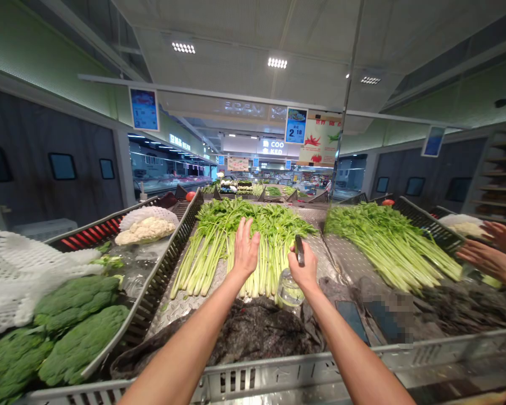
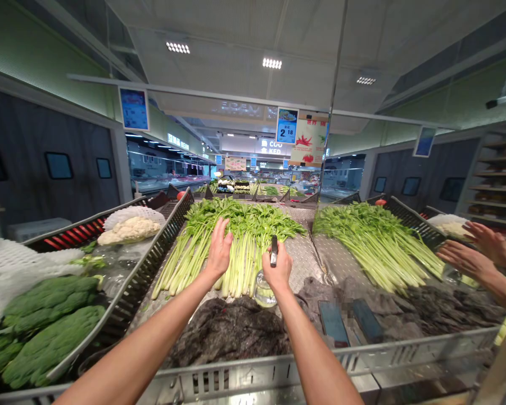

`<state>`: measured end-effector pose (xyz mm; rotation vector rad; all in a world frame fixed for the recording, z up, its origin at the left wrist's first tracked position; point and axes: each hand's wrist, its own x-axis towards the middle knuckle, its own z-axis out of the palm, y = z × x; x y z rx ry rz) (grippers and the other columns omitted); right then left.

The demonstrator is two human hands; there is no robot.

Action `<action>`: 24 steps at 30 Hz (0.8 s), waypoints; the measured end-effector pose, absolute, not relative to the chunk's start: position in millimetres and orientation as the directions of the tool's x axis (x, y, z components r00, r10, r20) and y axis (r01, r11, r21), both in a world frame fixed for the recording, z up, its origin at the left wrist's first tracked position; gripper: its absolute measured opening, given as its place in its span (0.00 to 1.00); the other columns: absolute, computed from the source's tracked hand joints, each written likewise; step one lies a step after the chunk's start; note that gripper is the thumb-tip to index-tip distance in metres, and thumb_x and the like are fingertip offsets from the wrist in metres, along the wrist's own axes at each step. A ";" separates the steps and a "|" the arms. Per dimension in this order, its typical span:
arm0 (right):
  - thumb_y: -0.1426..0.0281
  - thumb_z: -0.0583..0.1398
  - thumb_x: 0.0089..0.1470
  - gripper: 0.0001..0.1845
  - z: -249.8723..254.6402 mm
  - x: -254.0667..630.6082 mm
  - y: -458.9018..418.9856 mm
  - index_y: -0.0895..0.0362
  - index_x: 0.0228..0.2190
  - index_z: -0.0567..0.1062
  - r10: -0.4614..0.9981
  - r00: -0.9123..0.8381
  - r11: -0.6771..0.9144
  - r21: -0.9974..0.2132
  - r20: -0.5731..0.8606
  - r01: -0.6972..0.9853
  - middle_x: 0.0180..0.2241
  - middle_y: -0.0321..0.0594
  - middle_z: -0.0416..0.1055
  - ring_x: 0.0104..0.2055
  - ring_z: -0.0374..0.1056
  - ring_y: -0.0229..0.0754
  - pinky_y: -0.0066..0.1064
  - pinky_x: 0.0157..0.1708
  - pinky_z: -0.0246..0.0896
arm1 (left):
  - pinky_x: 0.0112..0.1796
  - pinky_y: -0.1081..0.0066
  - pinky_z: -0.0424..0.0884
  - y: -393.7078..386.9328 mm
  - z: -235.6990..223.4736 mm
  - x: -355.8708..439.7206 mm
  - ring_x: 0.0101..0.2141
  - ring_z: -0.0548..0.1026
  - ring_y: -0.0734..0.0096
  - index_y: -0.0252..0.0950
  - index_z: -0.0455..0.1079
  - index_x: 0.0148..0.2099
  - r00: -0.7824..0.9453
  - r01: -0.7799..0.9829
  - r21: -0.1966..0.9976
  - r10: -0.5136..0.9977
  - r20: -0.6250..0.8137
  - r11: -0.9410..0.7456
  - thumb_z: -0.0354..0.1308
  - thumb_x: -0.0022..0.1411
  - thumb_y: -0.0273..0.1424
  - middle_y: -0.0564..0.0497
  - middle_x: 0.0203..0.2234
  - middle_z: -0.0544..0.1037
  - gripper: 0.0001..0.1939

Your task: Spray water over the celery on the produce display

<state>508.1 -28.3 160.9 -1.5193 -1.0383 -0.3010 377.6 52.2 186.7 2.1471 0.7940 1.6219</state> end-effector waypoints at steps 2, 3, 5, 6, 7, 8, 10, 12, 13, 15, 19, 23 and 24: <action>0.68 0.51 0.40 0.09 155.1 511.2 -28.9 0.57 0.27 0.67 0.446 0.573 0.079 -0.668 0.687 0.740 0.21 0.34 0.67 0.23 0.62 0.38 0.28 0.27 0.53 | 0.54 0.60 0.43 50.5 185.2 381.6 0.57 0.45 0.67 0.36 0.50 0.57 0.196 0.221 0.569 0.608 0.769 -0.792 0.35 0.59 0.41 0.46 0.58 0.47 0.26; 0.68 0.51 0.40 0.10 153.1 512.3 -29.7 0.57 0.27 0.67 0.450 0.579 0.066 -0.671 0.680 0.738 0.21 0.34 0.66 0.23 0.62 0.38 0.28 0.27 0.53 | 0.54 0.59 0.43 49.9 184.4 383.4 0.57 0.45 0.67 0.37 0.50 0.57 0.196 0.215 0.569 0.606 0.771 -0.794 0.35 0.59 0.41 0.46 0.58 0.48 0.26; 0.68 0.51 0.40 0.11 151.9 514.1 -32.3 0.57 0.28 0.67 0.445 0.587 0.054 -0.674 0.676 0.737 0.21 0.35 0.67 0.24 0.62 0.38 0.28 0.27 0.54 | 0.54 0.59 0.43 48.8 183.4 386.7 0.57 0.46 0.66 0.38 0.50 0.56 0.198 0.204 0.570 0.604 0.772 -0.796 0.36 0.59 0.41 0.47 0.58 0.48 0.25; 0.68 0.51 0.40 0.11 153.0 514.8 -34.0 0.57 0.29 0.67 0.438 0.589 0.055 -0.674 0.679 0.736 0.22 0.35 0.67 0.24 0.62 0.38 0.28 0.28 0.54 | 0.54 0.58 0.43 48.0 183.2 388.1 0.57 0.46 0.66 0.39 0.50 0.56 0.201 0.201 0.571 0.604 0.771 -0.796 0.36 0.59 0.41 0.47 0.58 0.48 0.25; 0.68 0.51 0.40 0.12 154.9 515.5 -35.8 0.58 0.30 0.67 0.428 0.590 0.060 -0.673 0.684 0.737 0.22 0.35 0.67 0.24 0.62 0.38 0.28 0.28 0.54 | 0.54 0.58 0.43 47.0 183.3 389.3 0.57 0.46 0.66 0.39 0.50 0.56 0.204 0.199 0.572 0.605 0.770 -0.796 0.36 0.59 0.41 0.47 0.58 0.48 0.25; 0.68 0.51 0.40 0.12 157.3 516.3 -37.6 0.58 0.30 0.67 0.418 0.590 0.066 -0.671 0.691 0.738 0.23 0.35 0.68 0.24 0.62 0.38 0.28 0.28 0.54 | 0.54 0.58 0.43 45.8 183.6 390.5 0.57 0.45 0.66 0.39 0.50 0.57 0.208 0.199 0.573 0.606 0.768 -0.795 0.36 0.59 0.41 0.47 0.58 0.48 0.25; 0.68 0.51 0.40 0.12 162.4 518.6 -40.9 0.58 0.31 0.67 0.404 0.596 0.073 -0.673 0.694 0.736 0.24 0.36 0.68 0.24 0.62 0.38 0.28 0.28 0.54 | 0.54 0.59 0.43 43.0 184.6 392.4 0.57 0.45 0.66 0.38 0.50 0.57 0.219 0.200 0.573 0.607 0.764 -0.794 0.36 0.59 0.41 0.47 0.58 0.47 0.25; 0.68 0.51 0.40 0.13 165.1 522.1 -43.1 0.58 0.31 0.68 0.396 0.611 0.066 -0.685 0.685 0.725 0.24 0.36 0.68 0.24 0.62 0.38 0.28 0.28 0.54 | 0.54 0.59 0.43 40.5 185.7 394.0 0.57 0.45 0.67 0.38 0.49 0.57 0.232 0.200 0.570 0.604 0.762 -0.797 0.36 0.59 0.41 0.47 0.58 0.47 0.25; 0.68 0.51 0.40 0.13 164.9 524.4 -43.8 0.58 0.30 0.68 0.394 0.621 0.056 -0.691 0.678 0.720 0.24 0.36 0.68 0.24 0.63 0.39 0.28 0.28 0.54 | 0.54 0.59 0.43 39.6 186.0 394.8 0.57 0.44 0.67 0.38 0.49 0.57 0.236 0.198 0.569 0.602 0.763 -0.798 0.36 0.59 0.40 0.47 0.58 0.47 0.25; 0.67 0.51 0.40 0.12 161.3 529.6 -44.6 0.57 0.29 0.68 0.397 0.636 0.021 -0.700 0.661 0.714 0.24 0.36 0.68 0.25 0.63 0.39 0.29 0.28 0.54 | 0.54 0.59 0.43 38.8 186.0 395.9 0.57 0.44 0.67 0.38 0.49 0.57 0.241 0.195 0.566 0.599 0.764 -0.801 0.36 0.59 0.40 0.46 0.58 0.47 0.25; 0.67 0.51 0.40 0.10 149.0 536.7 -44.9 0.57 0.28 0.67 0.426 0.652 -0.053 -0.702 0.628 0.710 0.23 0.37 0.68 0.26 0.63 0.41 0.30 0.29 0.54 | 0.54 0.58 0.43 37.1 182.0 396.6 0.57 0.45 0.64 0.36 0.50 0.56 0.257 0.173 0.589 0.614 0.746 -0.789 0.41 0.57 0.39 0.45 0.58 0.48 0.25; 0.67 0.51 0.40 0.11 148.4 530.3 -41.4 0.57 0.29 0.66 0.440 0.642 -0.049 -0.697 0.628 0.715 0.25 0.37 0.68 0.28 0.63 0.41 0.31 0.30 0.53 | 0.52 0.55 0.49 27.1 170.5 398.8 0.54 0.53 0.59 0.37 0.54 0.55 0.482 0.060 0.716 0.648 0.589 -0.695 0.54 0.49 0.34 0.43 0.54 0.57 0.29; 0.67 0.51 0.40 0.11 150.8 526.3 -39.7 0.57 0.30 0.66 0.450 0.634 -0.040 -0.695 0.628 0.717 0.25 0.37 0.67 0.28 0.63 0.41 0.31 0.31 0.53 | 0.51 0.56 0.51 23.8 166.5 400.2 0.53 0.56 0.58 0.37 0.55 0.54 0.564 0.028 0.753 0.632 0.531 -0.657 0.56 0.46 0.32 0.43 0.53 0.59 0.31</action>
